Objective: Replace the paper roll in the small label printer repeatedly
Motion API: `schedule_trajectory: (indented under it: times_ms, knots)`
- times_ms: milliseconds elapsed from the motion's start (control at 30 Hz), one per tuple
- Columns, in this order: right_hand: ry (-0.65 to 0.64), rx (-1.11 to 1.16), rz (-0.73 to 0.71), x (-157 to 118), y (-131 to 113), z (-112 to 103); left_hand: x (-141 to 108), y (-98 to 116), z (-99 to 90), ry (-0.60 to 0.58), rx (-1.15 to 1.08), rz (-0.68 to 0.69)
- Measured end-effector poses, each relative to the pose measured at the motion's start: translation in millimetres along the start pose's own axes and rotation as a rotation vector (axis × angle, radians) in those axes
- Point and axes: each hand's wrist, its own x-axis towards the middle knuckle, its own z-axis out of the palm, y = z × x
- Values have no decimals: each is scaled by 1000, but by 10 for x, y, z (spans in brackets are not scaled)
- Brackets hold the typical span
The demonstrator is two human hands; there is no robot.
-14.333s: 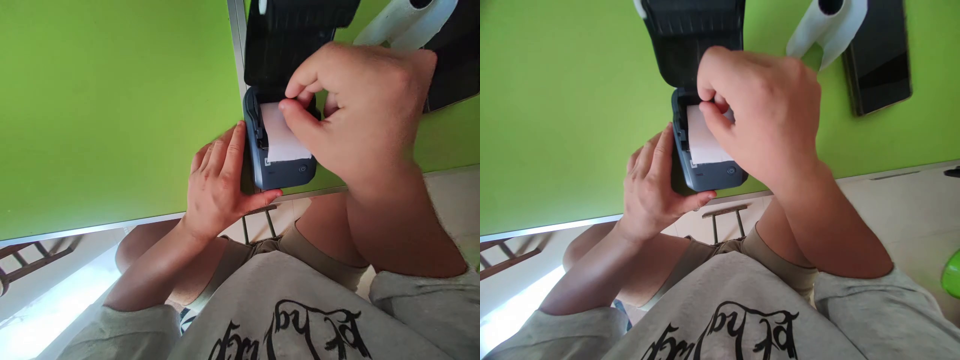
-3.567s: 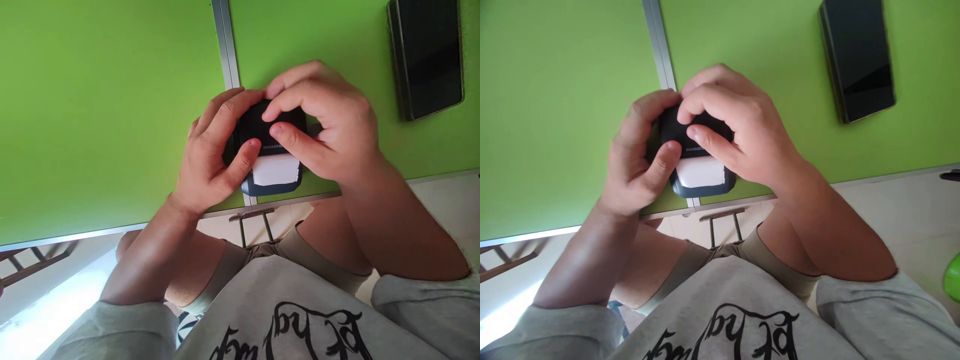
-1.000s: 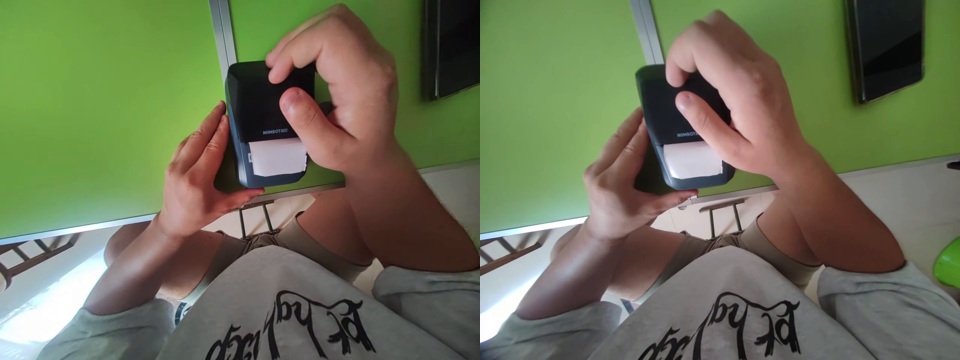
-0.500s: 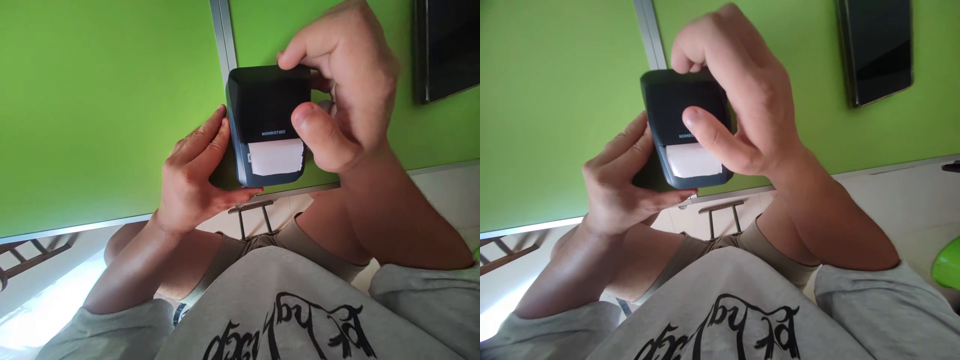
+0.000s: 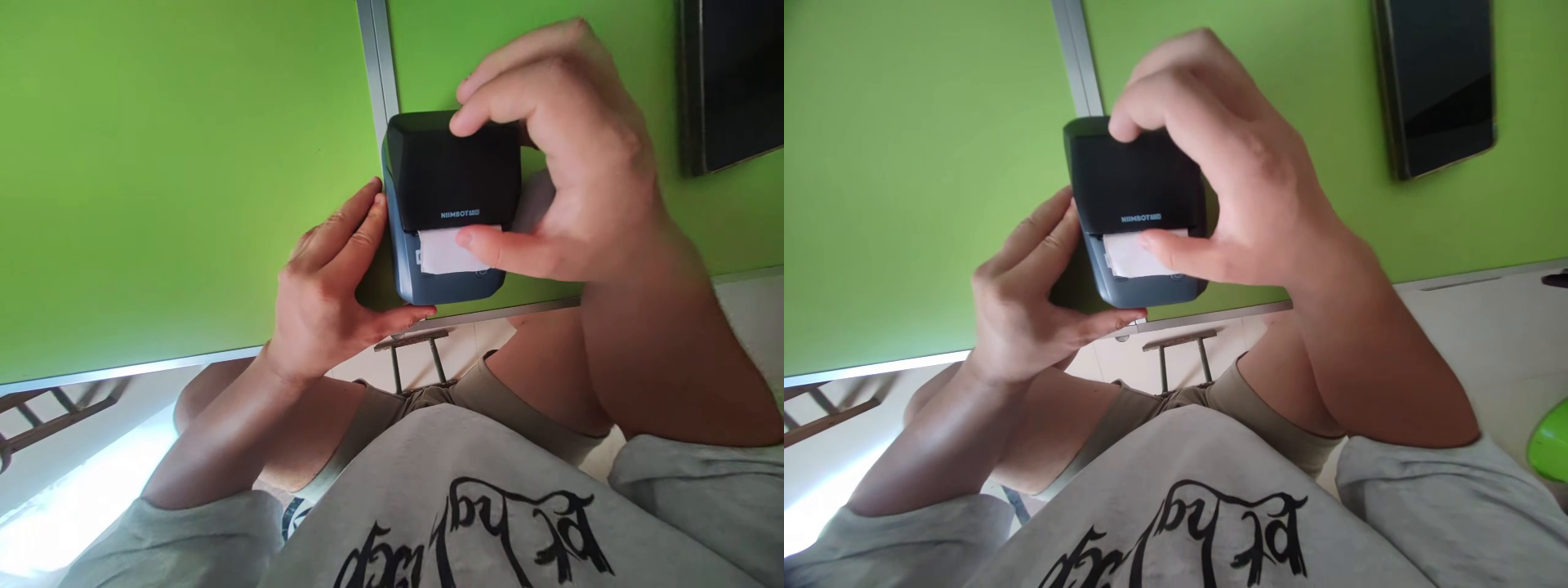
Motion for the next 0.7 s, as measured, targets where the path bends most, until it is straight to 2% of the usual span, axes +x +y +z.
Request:
schedule_trajectory:
  times_ms: [67, 167, 233, 467, 700]
  knots:
    - [12, 36, 30, 25, -6, 6, -12, -32, 12, 16, 3, 13]
    - [-33, 76, 229, 75, -53, 54, -24, -101, 44, 40, -32, 34]
    - [-43, 93, 301, 103, -89, 93, -24, -122, 58, 46, -38, 30]
    - [-3, -2, 352, 95, -126, 91, -16, -41, 42, 6, 14, -39]
    - [54, -129, 400, 98, -47, -14, -8, -15, 27, -22, 126, -22]
